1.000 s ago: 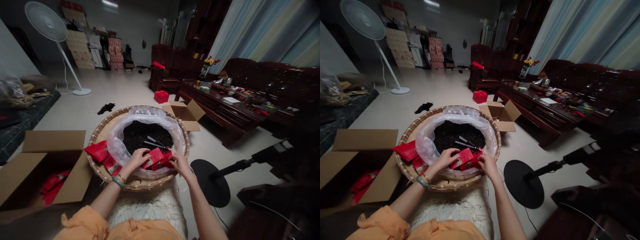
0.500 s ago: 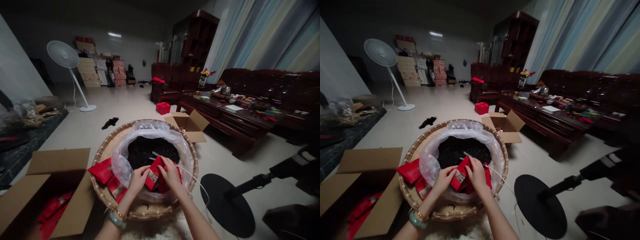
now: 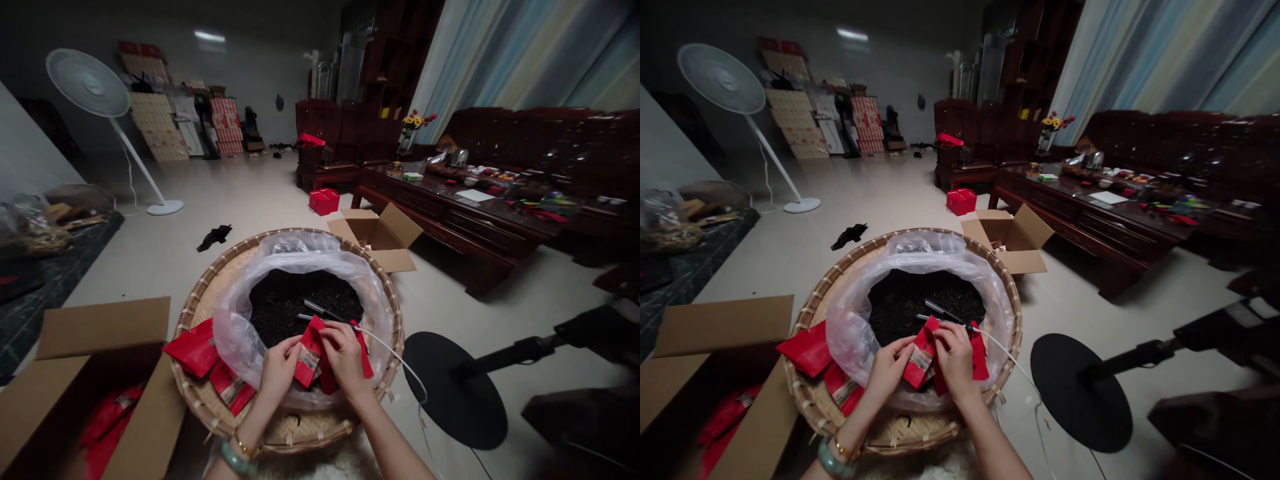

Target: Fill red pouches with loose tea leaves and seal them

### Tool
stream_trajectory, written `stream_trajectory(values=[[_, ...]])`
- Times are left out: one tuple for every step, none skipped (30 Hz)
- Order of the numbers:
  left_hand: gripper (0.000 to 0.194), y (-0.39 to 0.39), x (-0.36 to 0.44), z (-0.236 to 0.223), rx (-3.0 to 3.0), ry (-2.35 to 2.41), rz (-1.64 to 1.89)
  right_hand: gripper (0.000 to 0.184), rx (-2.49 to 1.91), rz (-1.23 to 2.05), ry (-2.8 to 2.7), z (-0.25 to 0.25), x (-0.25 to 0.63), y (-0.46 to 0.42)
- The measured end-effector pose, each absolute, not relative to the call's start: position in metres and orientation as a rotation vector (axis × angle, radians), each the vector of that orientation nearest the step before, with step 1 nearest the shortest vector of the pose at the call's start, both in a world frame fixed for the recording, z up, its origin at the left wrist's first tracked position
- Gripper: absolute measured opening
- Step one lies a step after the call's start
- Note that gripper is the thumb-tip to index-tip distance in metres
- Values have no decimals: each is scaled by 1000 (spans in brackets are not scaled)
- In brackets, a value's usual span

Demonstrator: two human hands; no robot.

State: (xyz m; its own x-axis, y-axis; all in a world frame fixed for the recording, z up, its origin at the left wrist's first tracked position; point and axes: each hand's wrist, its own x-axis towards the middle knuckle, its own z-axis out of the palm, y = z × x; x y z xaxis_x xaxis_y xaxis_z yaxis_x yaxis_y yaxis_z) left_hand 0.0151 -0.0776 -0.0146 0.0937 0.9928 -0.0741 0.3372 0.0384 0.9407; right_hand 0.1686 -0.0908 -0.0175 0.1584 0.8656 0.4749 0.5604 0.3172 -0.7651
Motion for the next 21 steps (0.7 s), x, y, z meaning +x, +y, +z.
stream_trajectory(values=[[38, -77, 16, -15, 1461, 1386, 880, 13, -1377, 382, -1522, -18, 169, -91], [37, -77, 16, -15, 1472, 1374, 848, 11, -1394, 411, -1521, -18, 171, -91], [36, -77, 16, -16, 1492, 1362, 809, 11, -1408, 452, -1518, -17, 173, -90], [34, -77, 16, -16, 1523, 1355, 766, 10, -1416, 511, -1513, -16, 177, -89], [33, -77, 16, -15, 1565, 1352, 727, 9, -1419, 586, -1504, -14, 181, -88], [31, -78, 16, -14, 1624, 1355, 704, 9, -1416, 666, -1488, -10, 185, -86], [31, -79, 16, -12, 1698, 1361, 707, 9, -1409, 747, -1467, -6, 189, -85], [32, -79, 16, -10, 1777, 1369, 733, 8, -1400, 820, -1445, -1, 192, -83], [34, -80, 17, -7, 1844, 1375, 772, 8, -1390, 878, -1426, 4, 194, -82], [35, -79, 18, -4, 1885, 1368, 808, 8, -1379, 914, -1415, 10, 195, -80], [35, -79, 19, 0, 1893, 1345, 828, 9, -1367, 923, -1416, 14, 193, -79], [34, -78, 19, 3, 1863, 1314, 835, 10, -1355, 907, -1435, 18, 190, -77], [32, -77, 20, 5, 1804, 1287, 834, 13, -1342, 860, -1473, 21, 186, -76], [31, -76, 20, 7, 1738, 1270, 838, 17, -1325, 781, -1523, 22, 181, -74], [32, -74, 20, 9, 1677, 1267, 855, 20, -1301, 680, -1580, 22, 176, -73], [32, -72, 20, 10, 1625, 1282, 887, 24, -1268, 568, -1640, 22, 170, -71], [33, -70, 18, 11, 1581, 1306, 926, 27, -1231, 460, -1697, 20, 165, -70], [33, -68, 17, 11, 1547, 1327, 963, 29, -1193, 361, -1744, 18, 161, -68], [34, -67, 15, 12, 1519, 1340, 994, 32, -1160, 277, -1781, 16, 157, -67], [35, -65, 13, 12, 1492, 1345, 1020, 34, -1133, 212, -1815, 14, 154, -66], [36, -63, 11, 12, 1466, 1342, 1038, 35, -1112, 165, -1845, 12, 151, -65]])
